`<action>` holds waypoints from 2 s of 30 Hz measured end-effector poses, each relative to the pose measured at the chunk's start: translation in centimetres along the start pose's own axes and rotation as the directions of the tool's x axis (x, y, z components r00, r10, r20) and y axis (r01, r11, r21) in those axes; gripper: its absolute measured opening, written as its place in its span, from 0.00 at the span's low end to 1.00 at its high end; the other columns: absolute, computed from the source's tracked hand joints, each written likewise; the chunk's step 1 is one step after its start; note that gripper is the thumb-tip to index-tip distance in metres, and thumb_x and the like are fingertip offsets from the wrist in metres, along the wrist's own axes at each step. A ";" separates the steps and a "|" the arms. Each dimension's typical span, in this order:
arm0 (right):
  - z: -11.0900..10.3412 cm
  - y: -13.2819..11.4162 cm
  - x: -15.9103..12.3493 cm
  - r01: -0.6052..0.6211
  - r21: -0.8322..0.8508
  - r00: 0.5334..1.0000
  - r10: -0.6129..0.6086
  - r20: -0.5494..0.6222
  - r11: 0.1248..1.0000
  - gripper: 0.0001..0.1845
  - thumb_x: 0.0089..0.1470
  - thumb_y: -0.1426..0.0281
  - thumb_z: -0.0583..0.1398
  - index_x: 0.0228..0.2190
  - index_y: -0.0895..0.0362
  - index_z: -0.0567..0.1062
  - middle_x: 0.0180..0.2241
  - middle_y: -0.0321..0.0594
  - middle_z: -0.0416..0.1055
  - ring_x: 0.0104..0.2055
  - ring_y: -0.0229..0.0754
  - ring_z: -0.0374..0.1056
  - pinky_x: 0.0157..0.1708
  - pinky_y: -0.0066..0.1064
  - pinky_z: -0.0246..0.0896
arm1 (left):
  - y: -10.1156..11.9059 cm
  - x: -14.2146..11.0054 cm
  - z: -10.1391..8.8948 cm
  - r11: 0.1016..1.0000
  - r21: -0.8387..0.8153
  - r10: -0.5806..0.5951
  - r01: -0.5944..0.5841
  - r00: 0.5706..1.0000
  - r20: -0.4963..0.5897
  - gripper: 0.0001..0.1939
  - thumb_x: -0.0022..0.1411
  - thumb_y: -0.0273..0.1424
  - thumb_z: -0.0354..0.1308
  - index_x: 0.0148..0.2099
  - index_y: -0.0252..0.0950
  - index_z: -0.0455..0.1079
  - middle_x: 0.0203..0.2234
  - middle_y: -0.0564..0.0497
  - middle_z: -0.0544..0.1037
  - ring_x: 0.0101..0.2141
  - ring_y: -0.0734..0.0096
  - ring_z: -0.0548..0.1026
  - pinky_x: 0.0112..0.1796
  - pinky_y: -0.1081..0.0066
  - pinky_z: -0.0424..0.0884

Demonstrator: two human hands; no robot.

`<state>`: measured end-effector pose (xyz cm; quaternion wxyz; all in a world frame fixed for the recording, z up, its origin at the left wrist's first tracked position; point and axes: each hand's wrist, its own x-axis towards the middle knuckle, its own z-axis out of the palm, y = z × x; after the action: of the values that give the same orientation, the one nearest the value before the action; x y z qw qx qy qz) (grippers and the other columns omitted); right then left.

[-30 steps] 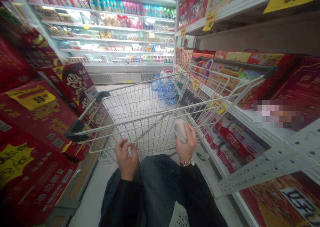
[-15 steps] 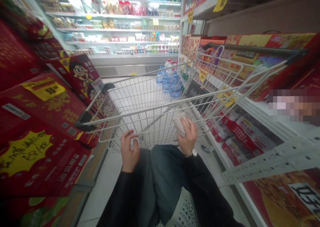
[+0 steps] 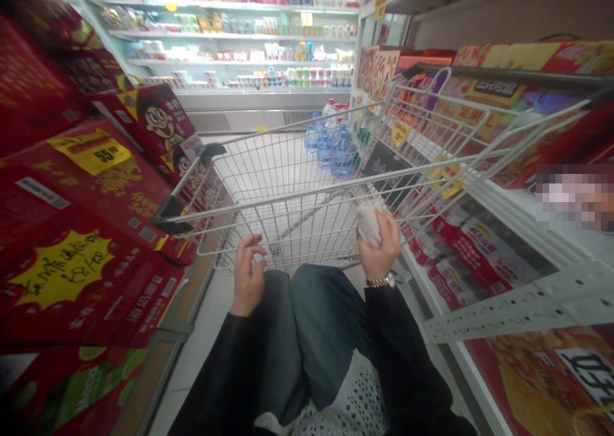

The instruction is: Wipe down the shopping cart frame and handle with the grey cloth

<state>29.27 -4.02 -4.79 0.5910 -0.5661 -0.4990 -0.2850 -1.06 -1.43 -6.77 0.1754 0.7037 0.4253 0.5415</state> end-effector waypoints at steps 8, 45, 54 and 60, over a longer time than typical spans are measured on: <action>-0.5 1.3 0.8 0.014 0.000 0.999 -0.014 0.031 1.000 0.31 0.47 0.74 0.63 0.55 0.54 0.74 0.51 0.47 0.73 0.53 0.52 0.73 0.53 0.46 0.70 | 0.1 0.6 -0.3 1.000 0.022 0.009 -0.010 1.000 0.024 0.08 0.61 0.23 0.50 0.40 0.39 0.67 0.56 0.44 0.67 0.61 0.58 0.66 0.63 0.52 0.62; -1.5 4.2 6.1 0.021 -0.090 0.988 -0.035 -0.150 0.996 0.26 0.48 0.69 0.65 0.51 0.60 0.76 0.46 0.50 0.73 0.50 0.54 0.72 0.51 0.49 0.68 | 0.2 1.3 -1.2 0.998 0.007 -0.060 0.059 0.995 0.085 0.07 0.56 0.25 0.50 0.35 0.40 0.68 0.55 0.45 0.71 0.61 0.56 0.66 0.63 0.49 0.62; 0.2 3.0 2.8 0.046 -0.050 0.997 -0.049 -0.059 0.998 0.27 0.48 0.69 0.65 0.51 0.58 0.75 0.48 0.50 0.74 0.52 0.53 0.72 0.52 0.46 0.68 | 0.5 1.6 -1.9 0.998 0.022 -0.055 0.052 0.985 0.166 0.08 0.57 0.25 0.49 0.36 0.39 0.68 0.55 0.44 0.70 0.60 0.57 0.68 0.63 0.49 0.62; 1.4 1.3 0.5 0.034 -0.005 0.999 -0.034 0.011 0.999 0.28 0.48 0.72 0.63 0.53 0.55 0.74 0.51 0.48 0.72 0.54 0.54 0.71 0.53 0.51 0.68 | 0.2 1.9 -2.8 0.998 0.017 -0.060 0.058 0.971 0.230 0.12 0.55 0.24 0.49 0.42 0.40 0.68 0.57 0.43 0.70 0.62 0.57 0.67 0.63 0.49 0.63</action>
<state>30.19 -2.31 -5.05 0.5821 -0.5604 -0.5110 -0.2933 -3.42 -0.67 -4.52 0.2357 0.7497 0.4256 0.4486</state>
